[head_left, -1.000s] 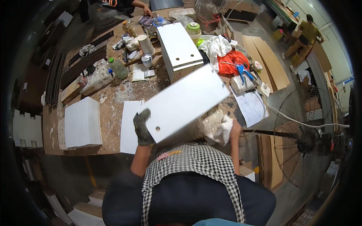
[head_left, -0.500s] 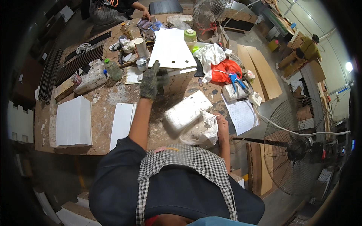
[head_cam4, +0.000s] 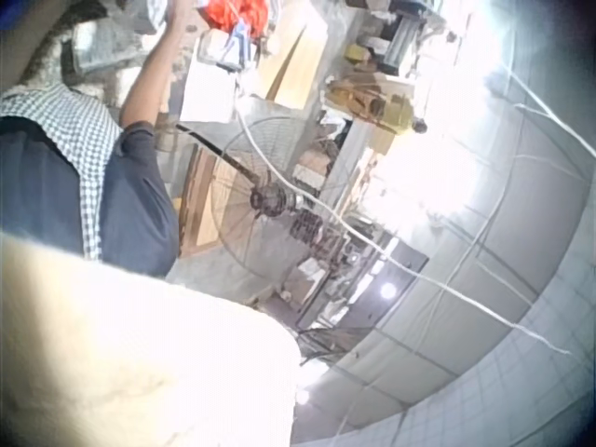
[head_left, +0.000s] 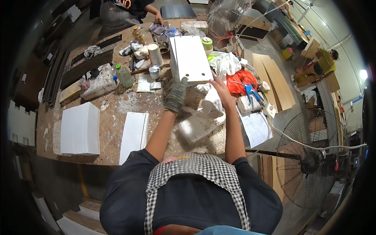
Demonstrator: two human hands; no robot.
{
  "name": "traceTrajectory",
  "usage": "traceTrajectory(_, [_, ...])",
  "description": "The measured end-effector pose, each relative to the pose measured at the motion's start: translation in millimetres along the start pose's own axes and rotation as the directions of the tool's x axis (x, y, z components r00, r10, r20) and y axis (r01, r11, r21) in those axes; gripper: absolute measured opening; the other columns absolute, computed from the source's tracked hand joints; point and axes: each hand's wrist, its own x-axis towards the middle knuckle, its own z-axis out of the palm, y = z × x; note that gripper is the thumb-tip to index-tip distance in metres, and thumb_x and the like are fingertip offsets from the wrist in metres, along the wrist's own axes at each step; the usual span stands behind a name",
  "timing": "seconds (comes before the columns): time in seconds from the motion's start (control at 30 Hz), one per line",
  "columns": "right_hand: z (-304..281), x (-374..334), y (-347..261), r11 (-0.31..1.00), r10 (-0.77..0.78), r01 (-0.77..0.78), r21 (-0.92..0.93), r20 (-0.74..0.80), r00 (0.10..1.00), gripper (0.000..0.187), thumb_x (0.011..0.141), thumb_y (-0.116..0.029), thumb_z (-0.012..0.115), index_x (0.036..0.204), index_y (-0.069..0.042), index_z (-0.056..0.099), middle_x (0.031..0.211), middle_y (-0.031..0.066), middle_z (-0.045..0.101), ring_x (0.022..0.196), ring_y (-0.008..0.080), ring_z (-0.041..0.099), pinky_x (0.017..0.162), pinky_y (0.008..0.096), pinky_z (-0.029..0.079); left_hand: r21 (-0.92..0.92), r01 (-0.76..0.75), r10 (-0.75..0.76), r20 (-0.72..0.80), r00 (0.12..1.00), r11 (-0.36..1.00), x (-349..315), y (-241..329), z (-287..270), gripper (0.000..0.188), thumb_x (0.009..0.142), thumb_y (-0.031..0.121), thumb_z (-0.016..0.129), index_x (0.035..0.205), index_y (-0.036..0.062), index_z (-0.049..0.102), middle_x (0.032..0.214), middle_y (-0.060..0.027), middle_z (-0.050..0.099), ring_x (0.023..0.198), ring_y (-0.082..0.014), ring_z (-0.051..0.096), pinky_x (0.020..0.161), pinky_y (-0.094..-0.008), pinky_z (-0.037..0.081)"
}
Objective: The person wipes the surfaces of white rectangular panels with a cloth, turning them over to clean multiple sides. The person handles the panels one at a time, places them on a workbench, and occasionally stacks them after wiping.
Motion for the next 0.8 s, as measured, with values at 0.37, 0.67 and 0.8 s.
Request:
traceTrajectory(0.37, [-67, -108, -82, 0.741, 0.293, -0.248, -0.624, -0.033, 0.956, 0.041, 0.091, -0.039, 0.065, 0.104, -0.001, 0.072, 0.092, 0.0166, 0.073, 0.084, 0.0245, 0.069, 0.077, 0.0353, 0.052, -0.341, 0.171, -0.181, 0.001, 0.983, 0.924, -19, 39, -57, 0.054, 0.105, 0.029, 0.049, 0.148, -0.0022, 0.036, 0.149, -0.0245, 0.04, 0.141, -0.0369, 0.037, 0.12, -0.0434, 0.029])
traceTrajectory(0.67, [-88, -145, 81, 0.668, 0.181, -0.197, -0.718, -0.101, 0.978, 0.036, 0.09, -0.037, 0.069, 0.101, -0.003, 0.071, 0.092, 0.0179, 0.068, 0.091, 0.034, 0.066, 0.081, 0.0439, 0.051, -0.18, 0.047, -0.041, 0.039, 0.998, 0.983, 23, 18, -41, 0.048, 0.099, 0.026, 0.063, 0.139, 0.0028, 0.049, 0.144, -0.0178, 0.046, 0.134, -0.0303, 0.044, 0.112, -0.04, 0.039])
traceTrajectory(0.8, [-162, -105, 119, 0.705, -0.082, -0.445, -0.552, -0.687, 0.722, 0.025, 0.092, -0.028, 0.064, 0.092, -0.006, 0.075, 0.082, 0.0188, 0.071, 0.081, 0.0396, 0.067, 0.073, 0.045, 0.051, -0.468, 0.205, -0.21, 0.041, 0.977, 0.86, 31, 33, -41, 0.049, 0.098, 0.024, 0.062, 0.139, 0.0018, 0.048, 0.137, -0.0189, 0.05, 0.128, -0.0291, 0.048, 0.103, -0.0391, 0.044])
